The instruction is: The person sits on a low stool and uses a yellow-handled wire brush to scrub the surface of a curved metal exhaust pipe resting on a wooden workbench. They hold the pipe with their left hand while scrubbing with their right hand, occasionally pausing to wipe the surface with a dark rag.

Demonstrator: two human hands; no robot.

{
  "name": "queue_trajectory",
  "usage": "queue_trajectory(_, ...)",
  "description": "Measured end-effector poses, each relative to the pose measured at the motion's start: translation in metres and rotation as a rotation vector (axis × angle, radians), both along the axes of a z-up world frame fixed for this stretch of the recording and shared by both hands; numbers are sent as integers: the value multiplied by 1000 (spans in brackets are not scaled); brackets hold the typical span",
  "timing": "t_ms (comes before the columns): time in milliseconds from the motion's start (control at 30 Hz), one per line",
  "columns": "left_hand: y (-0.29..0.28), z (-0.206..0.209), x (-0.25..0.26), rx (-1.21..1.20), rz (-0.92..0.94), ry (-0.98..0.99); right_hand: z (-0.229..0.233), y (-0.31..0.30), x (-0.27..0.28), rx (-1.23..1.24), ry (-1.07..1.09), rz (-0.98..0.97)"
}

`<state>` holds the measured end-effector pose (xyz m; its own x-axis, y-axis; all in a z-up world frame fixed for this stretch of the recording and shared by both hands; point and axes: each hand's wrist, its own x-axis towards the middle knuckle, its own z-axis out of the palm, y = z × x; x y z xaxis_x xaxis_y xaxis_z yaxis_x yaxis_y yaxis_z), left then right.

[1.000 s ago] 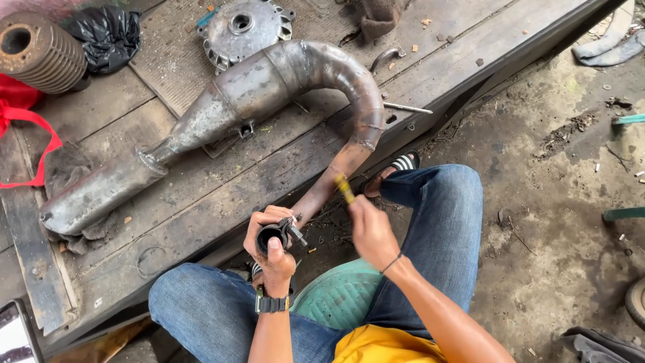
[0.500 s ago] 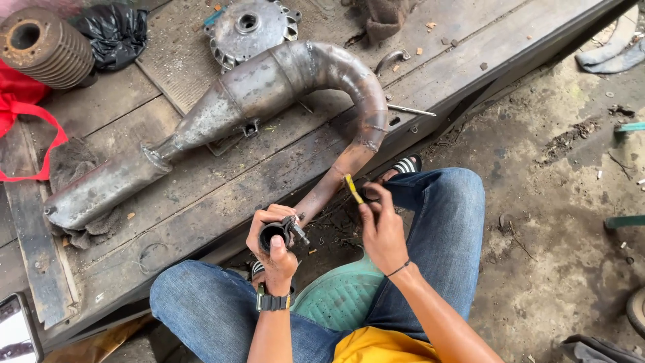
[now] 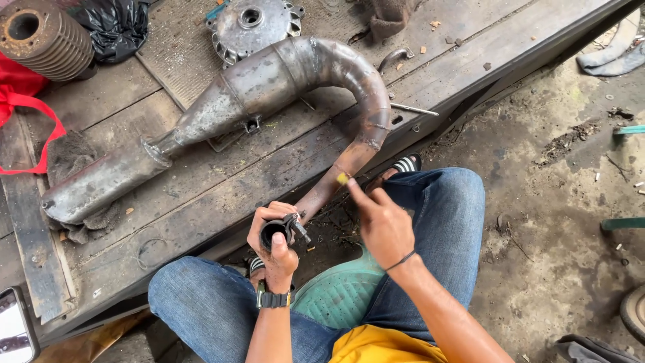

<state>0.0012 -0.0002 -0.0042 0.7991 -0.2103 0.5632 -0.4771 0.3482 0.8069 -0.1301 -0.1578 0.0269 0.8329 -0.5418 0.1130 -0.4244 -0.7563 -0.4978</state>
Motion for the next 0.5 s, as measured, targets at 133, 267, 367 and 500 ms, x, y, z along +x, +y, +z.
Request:
queue_trajectory(133,1,0,0,28,-16,6,18,4,6,-132,136,83)
queue_trajectory(267,-1,1,1,-11,-18,3,13,-40,12,-149,132,-93)
queue_trajectory(367,0,3,1,6,-14,1,34,-19,14,-161,276,67)
queue_trajectory(500,1,6,-2,-6,-11,8,58,-51,21,-305,337,75)
